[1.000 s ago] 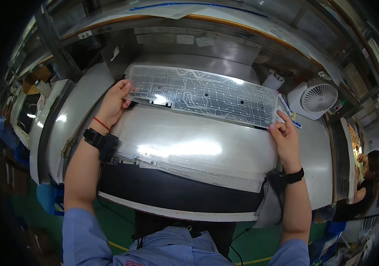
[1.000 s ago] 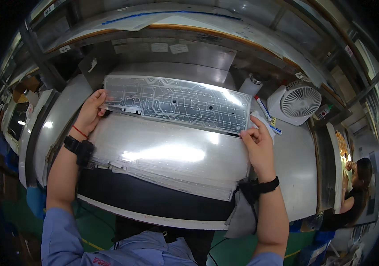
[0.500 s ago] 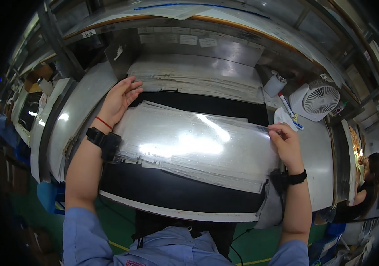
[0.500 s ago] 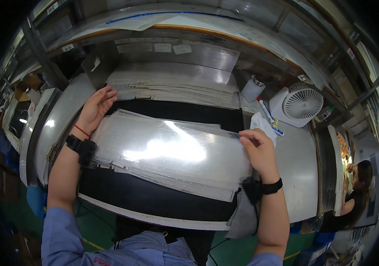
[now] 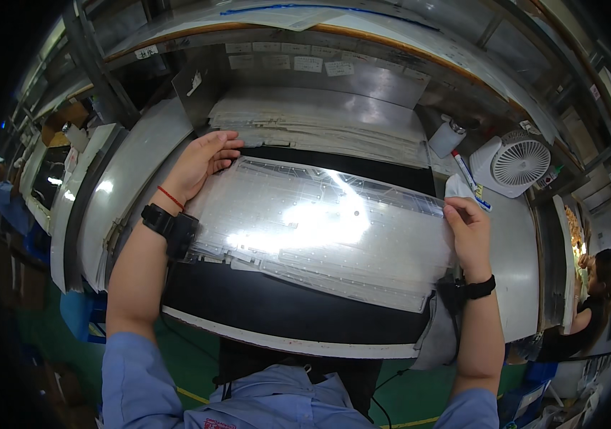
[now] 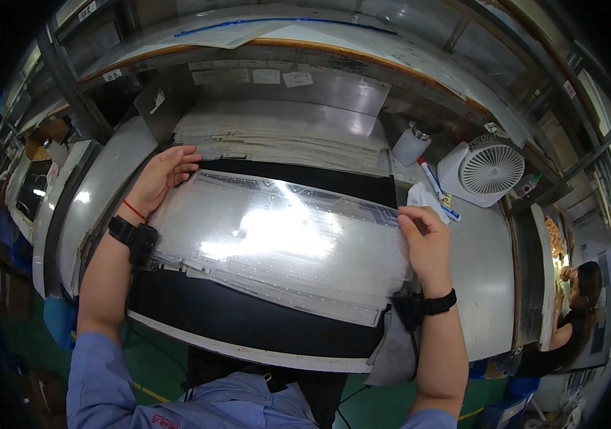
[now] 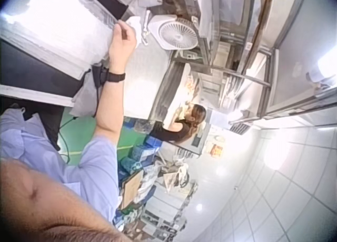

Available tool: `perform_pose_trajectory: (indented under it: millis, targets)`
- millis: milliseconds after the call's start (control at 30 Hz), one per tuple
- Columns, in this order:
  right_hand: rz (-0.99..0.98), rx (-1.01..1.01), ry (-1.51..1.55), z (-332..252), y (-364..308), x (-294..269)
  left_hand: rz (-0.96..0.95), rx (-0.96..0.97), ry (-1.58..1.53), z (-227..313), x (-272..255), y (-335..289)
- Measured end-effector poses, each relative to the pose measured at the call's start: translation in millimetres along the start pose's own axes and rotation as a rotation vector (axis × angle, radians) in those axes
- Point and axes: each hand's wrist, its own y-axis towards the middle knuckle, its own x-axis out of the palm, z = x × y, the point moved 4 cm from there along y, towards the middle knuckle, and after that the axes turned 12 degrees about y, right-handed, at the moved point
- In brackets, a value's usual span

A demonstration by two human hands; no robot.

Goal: The recorder is inspecting and peeling back layers of transparent plastic sheets at a factory assembly station.

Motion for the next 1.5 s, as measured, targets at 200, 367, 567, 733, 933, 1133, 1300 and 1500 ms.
perform_pose_trajectory:
  millis: [200, 367, 567, 733, 933, 1133, 1300, 1500]
  targets:
    - [0.057, 0.004, 0.017, -5, -1, 2, -0.030, 0.037, 0.044, -3, -5, 3]
    - [0.069, 0.007, 0.020, -9, -2, 5, -0.088, 0.061, 0.044, -4, -7, 3]
    - [0.047, -0.022, -0.002, -6, -2, 3, 0.008, 0.082, 0.030, 5, 3, -2]
    - [0.053, -0.063, -0.022, -6, -1, 2, 0.051, 0.086, 0.025, 9, 3, -4]
    - [0.136, -0.018, 0.014, -6, -2, 2, -0.126, 0.080, 0.248, -4, 2, 1]
    - [0.059, 0.089, 0.156, -7, -3, 8, 0.034, 0.058, 0.017, -9, -11, 6]
    - [-0.036, 0.206, 0.153, -4, -3, 10, 0.146, 0.059, -0.123, -19, -24, 10]
    - [-0.262, 0.186, -0.136, -8, -5, 4, 0.203, 0.060, -0.246, -3, -11, 4]
